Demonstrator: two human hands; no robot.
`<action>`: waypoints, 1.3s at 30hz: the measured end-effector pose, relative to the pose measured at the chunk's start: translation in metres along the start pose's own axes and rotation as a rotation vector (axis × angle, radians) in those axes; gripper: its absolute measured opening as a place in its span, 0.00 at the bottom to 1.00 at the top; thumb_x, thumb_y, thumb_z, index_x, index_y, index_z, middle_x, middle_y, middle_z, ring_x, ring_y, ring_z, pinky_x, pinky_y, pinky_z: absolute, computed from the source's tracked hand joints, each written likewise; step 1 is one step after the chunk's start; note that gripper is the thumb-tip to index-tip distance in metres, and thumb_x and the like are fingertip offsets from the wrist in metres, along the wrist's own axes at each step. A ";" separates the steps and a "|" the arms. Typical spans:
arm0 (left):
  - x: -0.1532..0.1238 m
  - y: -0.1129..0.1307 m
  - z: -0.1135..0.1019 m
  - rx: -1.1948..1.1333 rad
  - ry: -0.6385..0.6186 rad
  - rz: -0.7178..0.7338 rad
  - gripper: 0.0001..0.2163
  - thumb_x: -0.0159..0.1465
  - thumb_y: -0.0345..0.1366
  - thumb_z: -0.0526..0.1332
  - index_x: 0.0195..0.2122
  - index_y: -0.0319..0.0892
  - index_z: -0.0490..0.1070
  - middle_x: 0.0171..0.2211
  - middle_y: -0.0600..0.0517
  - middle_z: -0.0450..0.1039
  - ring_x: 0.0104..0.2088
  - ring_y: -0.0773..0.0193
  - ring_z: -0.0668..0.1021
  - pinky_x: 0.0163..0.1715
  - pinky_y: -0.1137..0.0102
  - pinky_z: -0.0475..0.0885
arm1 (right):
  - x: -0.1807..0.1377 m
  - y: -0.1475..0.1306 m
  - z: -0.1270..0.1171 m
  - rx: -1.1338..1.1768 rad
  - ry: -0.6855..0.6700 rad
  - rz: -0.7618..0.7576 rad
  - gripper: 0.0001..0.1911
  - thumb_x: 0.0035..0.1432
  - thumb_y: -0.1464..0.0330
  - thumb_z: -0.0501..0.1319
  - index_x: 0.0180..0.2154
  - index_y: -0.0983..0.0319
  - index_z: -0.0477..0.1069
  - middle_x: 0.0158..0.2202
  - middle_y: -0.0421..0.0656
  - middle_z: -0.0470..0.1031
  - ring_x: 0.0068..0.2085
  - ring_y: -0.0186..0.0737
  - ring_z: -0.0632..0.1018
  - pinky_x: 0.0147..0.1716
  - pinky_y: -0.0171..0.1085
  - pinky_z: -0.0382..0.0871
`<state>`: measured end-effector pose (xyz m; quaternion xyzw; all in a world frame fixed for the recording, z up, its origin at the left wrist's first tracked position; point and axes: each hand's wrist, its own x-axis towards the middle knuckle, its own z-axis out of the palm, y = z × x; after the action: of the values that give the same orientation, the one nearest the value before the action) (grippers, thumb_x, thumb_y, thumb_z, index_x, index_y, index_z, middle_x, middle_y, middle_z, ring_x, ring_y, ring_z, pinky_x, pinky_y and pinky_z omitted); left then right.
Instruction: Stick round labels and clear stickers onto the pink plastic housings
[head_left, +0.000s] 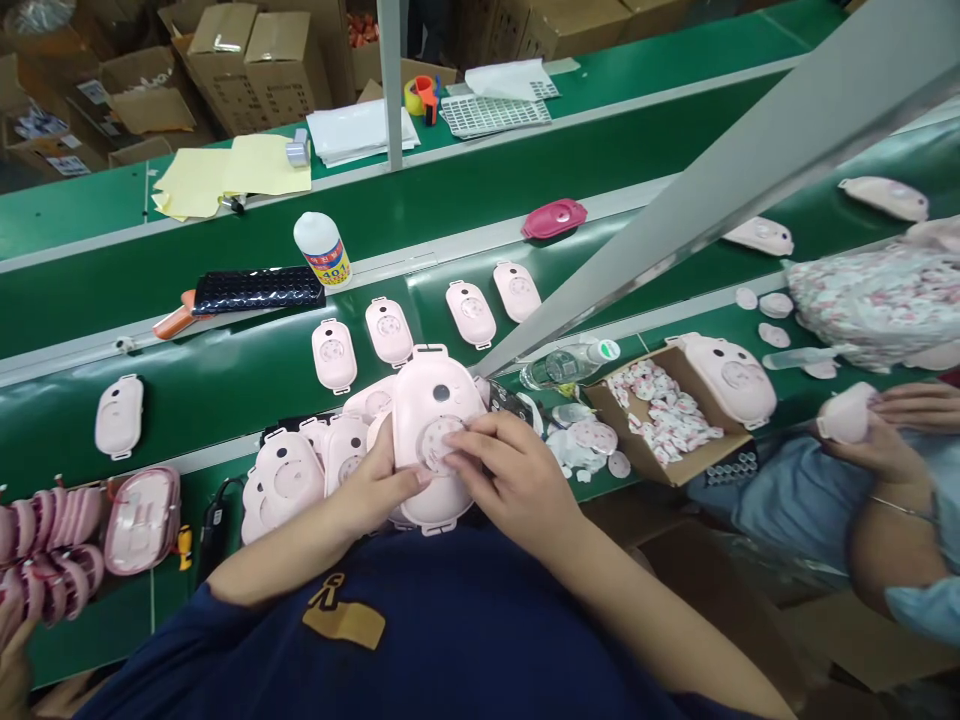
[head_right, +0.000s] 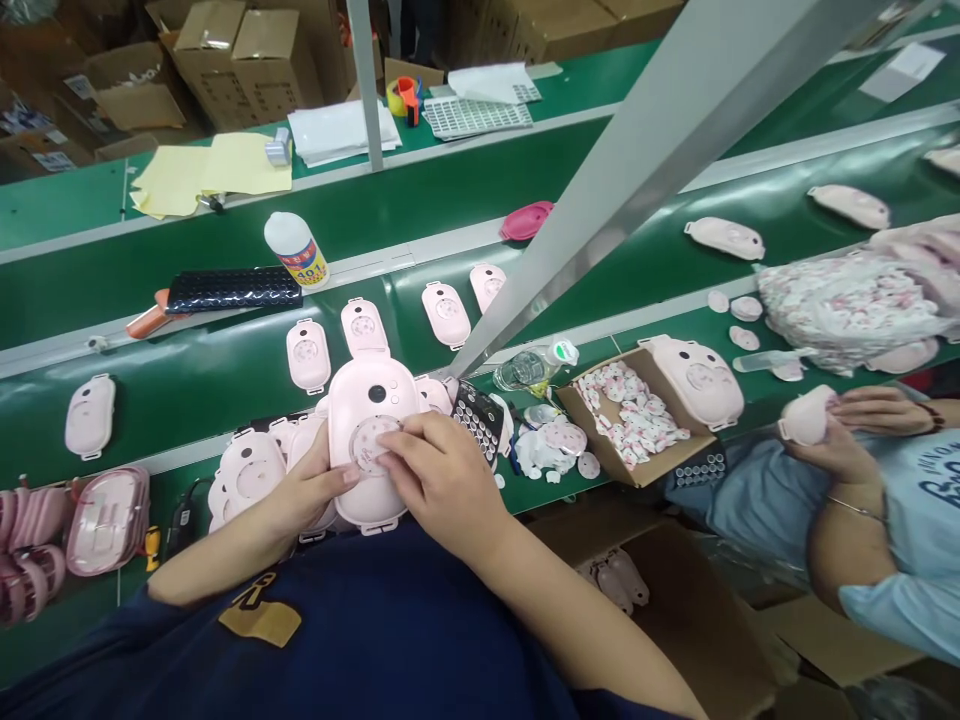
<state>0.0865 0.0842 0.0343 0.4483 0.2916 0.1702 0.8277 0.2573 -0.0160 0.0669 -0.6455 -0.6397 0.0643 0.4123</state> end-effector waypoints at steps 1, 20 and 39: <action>0.000 -0.001 0.000 0.004 -0.004 -0.002 0.36 0.57 0.44 0.72 0.65 0.50 0.60 0.61 0.45 0.69 0.62 0.44 0.70 0.61 0.51 0.66 | 0.000 0.001 0.001 -0.012 0.019 0.012 0.07 0.64 0.72 0.61 0.43 0.60 0.76 0.36 0.45 0.73 0.39 0.41 0.76 0.39 0.42 0.75; 0.047 0.022 -0.095 0.052 0.539 0.199 0.31 0.50 0.36 0.66 0.57 0.44 0.66 0.53 0.46 0.76 0.55 0.43 0.76 0.54 0.53 0.74 | -0.042 0.049 -0.012 -0.101 0.144 0.107 0.14 0.65 0.65 0.61 0.51 0.57 0.71 0.39 0.44 0.69 0.41 0.44 0.73 0.43 0.45 0.71; 0.041 0.075 -0.287 0.733 1.154 -0.031 0.18 0.69 0.41 0.62 0.57 0.39 0.70 0.55 0.43 0.71 0.51 0.53 0.77 0.49 0.53 0.76 | -0.130 0.140 -0.024 -0.418 0.049 0.234 0.12 0.66 0.60 0.57 0.41 0.59 0.74 0.39 0.49 0.75 0.42 0.52 0.77 0.47 0.52 0.72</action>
<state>-0.0660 0.3315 -0.0388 0.5328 0.7314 0.2603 0.3369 0.3581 -0.1185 -0.0611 -0.7880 -0.5496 -0.0377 0.2748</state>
